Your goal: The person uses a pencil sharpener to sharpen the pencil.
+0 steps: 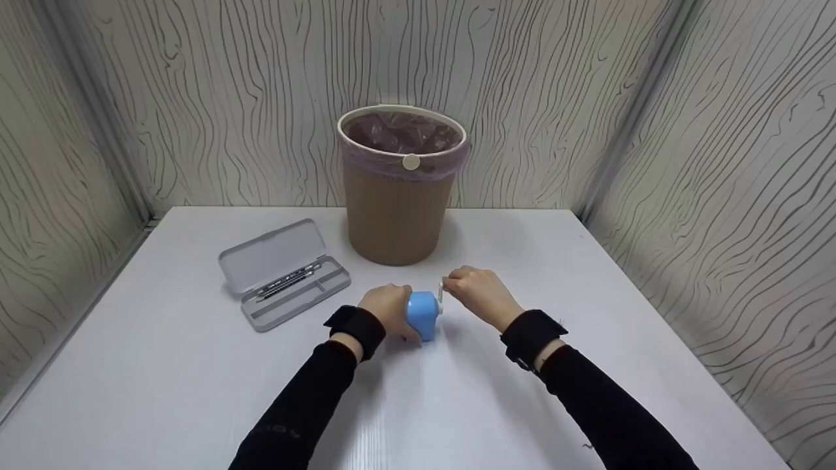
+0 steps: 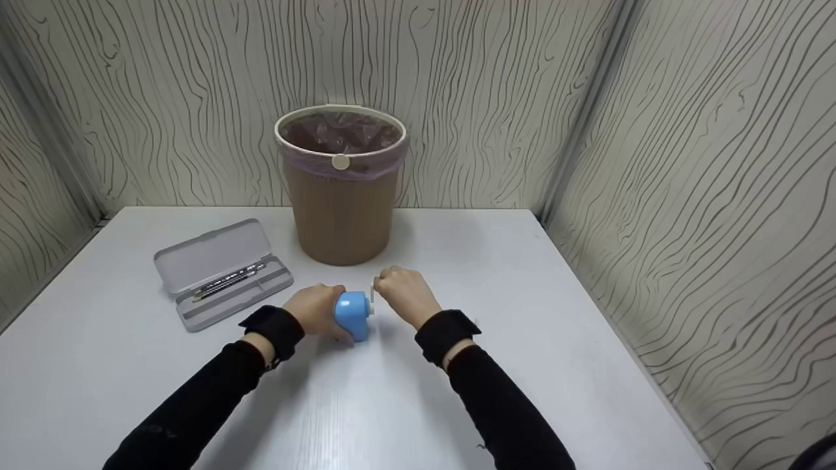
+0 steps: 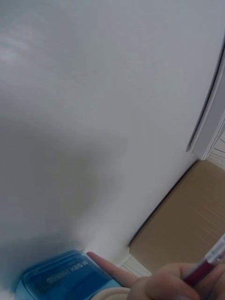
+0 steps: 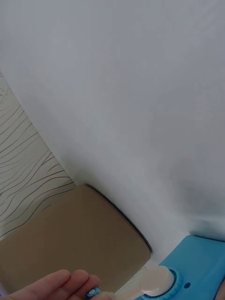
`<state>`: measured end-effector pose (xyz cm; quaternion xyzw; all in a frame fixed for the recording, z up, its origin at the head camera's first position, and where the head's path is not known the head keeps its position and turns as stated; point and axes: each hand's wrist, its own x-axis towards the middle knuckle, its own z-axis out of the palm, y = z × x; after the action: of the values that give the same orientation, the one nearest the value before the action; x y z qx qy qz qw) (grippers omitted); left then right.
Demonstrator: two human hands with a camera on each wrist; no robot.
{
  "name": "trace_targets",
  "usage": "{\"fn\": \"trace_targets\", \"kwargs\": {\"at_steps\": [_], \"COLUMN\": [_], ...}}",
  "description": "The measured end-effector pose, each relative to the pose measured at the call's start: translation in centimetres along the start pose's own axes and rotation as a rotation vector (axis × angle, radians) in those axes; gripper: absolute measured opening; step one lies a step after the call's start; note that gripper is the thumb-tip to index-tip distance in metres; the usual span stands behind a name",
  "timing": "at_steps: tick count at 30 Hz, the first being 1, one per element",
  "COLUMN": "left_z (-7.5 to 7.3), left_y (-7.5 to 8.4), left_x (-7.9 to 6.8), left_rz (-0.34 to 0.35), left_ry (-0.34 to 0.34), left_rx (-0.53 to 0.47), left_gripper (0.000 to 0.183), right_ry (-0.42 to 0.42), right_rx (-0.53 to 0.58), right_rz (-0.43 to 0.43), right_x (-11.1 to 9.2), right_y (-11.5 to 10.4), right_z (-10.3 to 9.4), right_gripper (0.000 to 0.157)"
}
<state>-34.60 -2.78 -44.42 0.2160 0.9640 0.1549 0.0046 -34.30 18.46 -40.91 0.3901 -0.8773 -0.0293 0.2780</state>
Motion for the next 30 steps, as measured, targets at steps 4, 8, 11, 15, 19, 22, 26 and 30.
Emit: {"fn": "trace_targets", "kwargs": {"at_steps": [4, 8, 11, 15, 19, 22, 26, 30], "left_z": [0.0, 0.0, 0.1, 0.4, 0.7, 0.7, 0.7, 0.7], "left_y": [0.0, 0.0, 0.0, 0.0, -0.3, -0.5, -0.6, -0.5], "left_x": [0.0, 0.0, -0.1, -0.2, -0.3, -0.2, 0.0, 0.0], "left_rz": [-0.014, -0.013, -0.003, 0.007, 0.022, 0.032, 0.039, 0.05], "left_ry": [-0.012, -0.019, -0.012, -0.004, 0.004, 0.015, 0.03, 0.039], "left_rx": [-0.004, -0.012, -0.013, -0.02, -0.031, -0.034, -0.042, -0.044], "left_gripper": [0.077, 0.078, 0.078, 0.077, 0.077, 0.076, 0.075, 0.074], "right_ry": [-0.013, -0.028, -0.033, -0.044, -0.053, -0.056, -0.066, -0.073], "right_rx": [0.005, -0.002, -0.017, -0.025, -0.005, 0.011, 0.038, 0.059], "right_rz": [0.021, 0.031, 0.037, 0.027, 0.032, 0.054, 0.084, 0.098], "right_x": [0.0, 0.1, 0.1, 0.3, 0.7, 0.9, 1.1, 0.9], "right_y": [-0.1, -0.2, -0.2, -0.2, -0.2, -0.3, -0.1, 0.2], "right_z": [0.1, 0.2, 0.2, 0.6, 1.0, 1.2, 1.7, 2.1], "right_gripper": [0.009, 0.009, 0.008, 0.005, 0.005, 0.005, 0.006, 0.006]}}
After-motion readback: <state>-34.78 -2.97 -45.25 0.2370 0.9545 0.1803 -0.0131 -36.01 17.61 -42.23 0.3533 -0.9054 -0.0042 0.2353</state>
